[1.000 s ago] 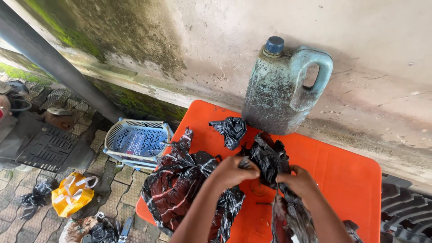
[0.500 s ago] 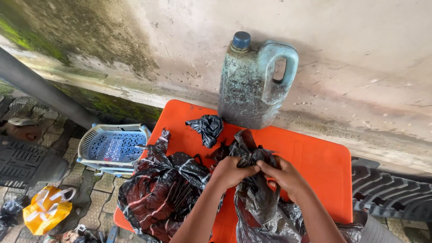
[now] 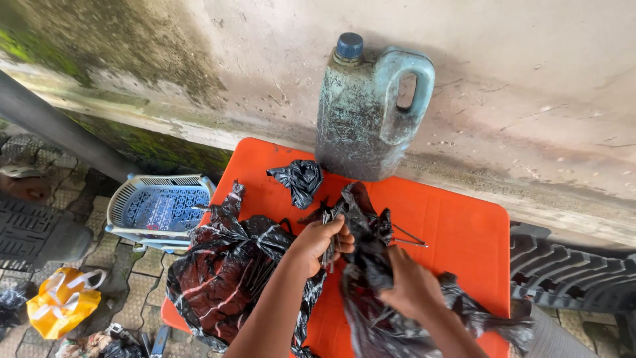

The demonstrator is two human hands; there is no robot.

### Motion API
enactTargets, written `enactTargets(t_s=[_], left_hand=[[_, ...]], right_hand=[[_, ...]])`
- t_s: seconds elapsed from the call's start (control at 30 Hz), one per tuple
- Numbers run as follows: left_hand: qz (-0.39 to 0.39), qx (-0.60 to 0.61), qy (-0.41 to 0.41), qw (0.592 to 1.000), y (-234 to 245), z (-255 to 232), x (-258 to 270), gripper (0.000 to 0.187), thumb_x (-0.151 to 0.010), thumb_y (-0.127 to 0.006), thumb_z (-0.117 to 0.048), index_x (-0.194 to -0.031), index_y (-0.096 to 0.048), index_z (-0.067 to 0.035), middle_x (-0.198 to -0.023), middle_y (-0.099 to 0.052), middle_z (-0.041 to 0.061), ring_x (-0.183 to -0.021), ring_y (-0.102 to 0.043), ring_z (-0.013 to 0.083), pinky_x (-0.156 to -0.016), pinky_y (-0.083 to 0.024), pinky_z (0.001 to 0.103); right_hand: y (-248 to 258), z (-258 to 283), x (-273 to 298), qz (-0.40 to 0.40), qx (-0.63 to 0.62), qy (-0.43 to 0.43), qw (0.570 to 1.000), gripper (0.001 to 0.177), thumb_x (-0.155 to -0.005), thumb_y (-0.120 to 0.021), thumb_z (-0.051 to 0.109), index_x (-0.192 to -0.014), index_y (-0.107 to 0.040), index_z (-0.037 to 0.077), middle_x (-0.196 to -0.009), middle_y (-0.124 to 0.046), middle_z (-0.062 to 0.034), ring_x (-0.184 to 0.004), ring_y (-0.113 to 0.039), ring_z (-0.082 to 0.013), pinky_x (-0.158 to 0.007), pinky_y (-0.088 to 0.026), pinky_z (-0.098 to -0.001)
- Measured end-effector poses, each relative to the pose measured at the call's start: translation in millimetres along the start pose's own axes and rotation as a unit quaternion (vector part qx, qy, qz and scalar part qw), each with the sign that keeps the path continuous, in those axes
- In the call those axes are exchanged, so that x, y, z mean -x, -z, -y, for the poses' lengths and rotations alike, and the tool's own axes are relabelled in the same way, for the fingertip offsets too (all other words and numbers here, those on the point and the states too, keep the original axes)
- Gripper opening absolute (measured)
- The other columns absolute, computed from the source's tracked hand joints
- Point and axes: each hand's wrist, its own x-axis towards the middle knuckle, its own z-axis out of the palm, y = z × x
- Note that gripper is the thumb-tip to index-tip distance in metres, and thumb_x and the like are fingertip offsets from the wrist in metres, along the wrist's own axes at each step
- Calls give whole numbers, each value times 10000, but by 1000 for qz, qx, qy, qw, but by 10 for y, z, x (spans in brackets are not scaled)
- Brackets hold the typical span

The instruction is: Organizing and packing plastic components into black plastic bags.

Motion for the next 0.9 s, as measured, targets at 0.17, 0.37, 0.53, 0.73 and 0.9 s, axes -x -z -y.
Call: enactTargets(t_s=[0.17,0.37,0.53,0.73,0.9], left_hand=[[39,-64,9,997,56,318,-161,288,-972,-675,-389,-985,-701,-103,-668,-571,-15,-551,-498,123,-503,-373,320],[-41,-454,-24,890,-279,536,68,270,-779,-827,-246,-1020,-755,-148,-890,-718,57,-810,-673,222,-726,-513,372],[-58,-661,-65,745,-403,870,33,267,-803,-767,-122,-1064,-732,-164,-1045,-738,113,-996,-720,307,-869,-585,441],[-97,-658,-48,745,-377,769,25,196,-849,-741,-182,-1042,-754,-150,-1081,-745,115,-1042,-720,308,-882,-577,459],[-171,-391,85,900,-230,271,113,341,-928,-609,-426,-974,-722,-108,-876,-699,110,-796,-673,252,-707,-532,410]], right_hand=[[173,-467,-187,-78,-65,-31,994,733,-726,-794,115,-1392,-489,149,-1295,-670,-121,-1184,-675,-317,-989,-544,-438],[365,-632,-288,-163,-187,9,969,712,-720,-706,-1,-1395,-547,159,-1196,-734,-136,-1123,-720,-293,-938,-553,-422],[236,-693,-331,-191,-206,24,960,678,-741,-755,76,-1384,-543,114,-1167,-736,-152,-1106,-722,-297,-921,-543,-412],[9,-656,-158,-320,-73,99,939,690,-691,-804,260,-1327,-595,93,-1165,-722,-172,-1073,-682,-354,-891,-511,-439],[109,193,346,-295,56,61,952,623,-625,-868,482,-1124,-614,209,-1069,-710,-103,-1014,-676,-305,-923,-484,-450]])
